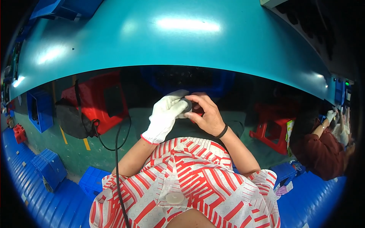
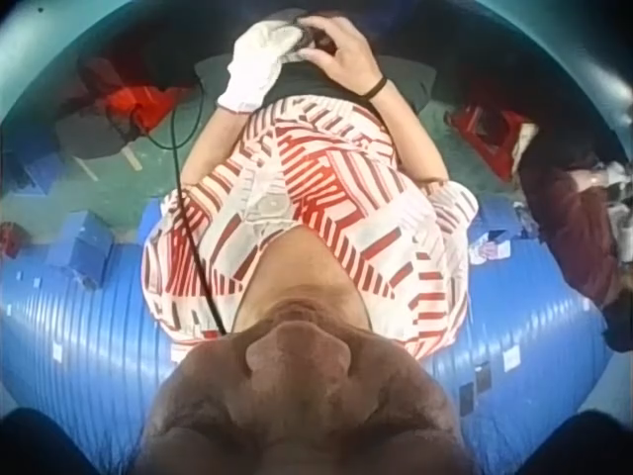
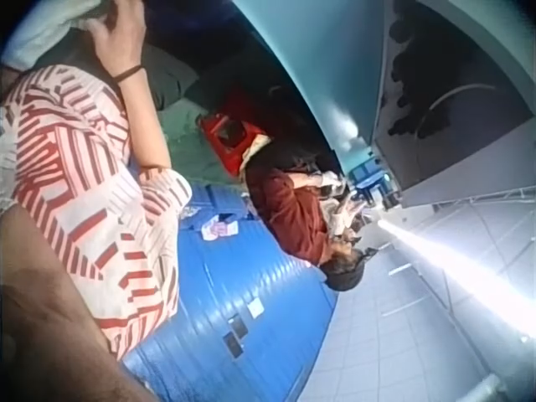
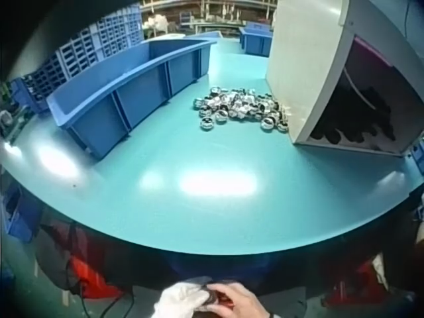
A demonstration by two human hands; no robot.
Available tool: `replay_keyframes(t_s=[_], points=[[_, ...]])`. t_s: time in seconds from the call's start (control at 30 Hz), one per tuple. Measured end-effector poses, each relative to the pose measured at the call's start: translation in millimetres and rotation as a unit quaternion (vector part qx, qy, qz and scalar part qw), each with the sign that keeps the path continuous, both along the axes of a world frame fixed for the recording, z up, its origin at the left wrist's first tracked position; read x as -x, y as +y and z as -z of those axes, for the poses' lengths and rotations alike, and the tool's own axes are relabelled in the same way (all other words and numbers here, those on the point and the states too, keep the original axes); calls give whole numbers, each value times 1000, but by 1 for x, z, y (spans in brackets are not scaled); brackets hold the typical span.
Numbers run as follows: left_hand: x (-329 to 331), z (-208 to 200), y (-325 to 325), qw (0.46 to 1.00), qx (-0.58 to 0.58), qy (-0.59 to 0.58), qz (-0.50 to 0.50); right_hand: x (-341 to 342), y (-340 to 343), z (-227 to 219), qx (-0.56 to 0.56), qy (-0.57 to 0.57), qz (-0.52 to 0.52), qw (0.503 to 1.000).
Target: Assembling small toy wheels by inserting metal bearings into plastic rims on a factory workbench.
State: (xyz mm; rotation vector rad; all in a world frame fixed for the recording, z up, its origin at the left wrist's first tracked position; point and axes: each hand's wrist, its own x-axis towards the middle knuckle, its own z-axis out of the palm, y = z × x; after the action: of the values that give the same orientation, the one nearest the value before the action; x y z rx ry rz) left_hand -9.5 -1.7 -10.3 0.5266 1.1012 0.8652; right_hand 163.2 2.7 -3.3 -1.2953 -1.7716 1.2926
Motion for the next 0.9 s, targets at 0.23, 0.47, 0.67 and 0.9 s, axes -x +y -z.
replay_keyframes(t_s=[0.23, 0.47, 0.67, 0.9], points=[[2, 0, -1, 976, 87, -182, -78, -4, -4, 10, 70, -6, 58, 996], [2, -13, 5, 998, -5, 44, 49, -9, 3, 7, 93, 46, 32, 994], [0, -12, 1, 997, -9, 53, 58, -6, 3, 10, 185, 105, 52, 976], [-2, -8, -2, 1000, 23, 10, 6, -9, 1, 14, 302, 207, 112, 924]])
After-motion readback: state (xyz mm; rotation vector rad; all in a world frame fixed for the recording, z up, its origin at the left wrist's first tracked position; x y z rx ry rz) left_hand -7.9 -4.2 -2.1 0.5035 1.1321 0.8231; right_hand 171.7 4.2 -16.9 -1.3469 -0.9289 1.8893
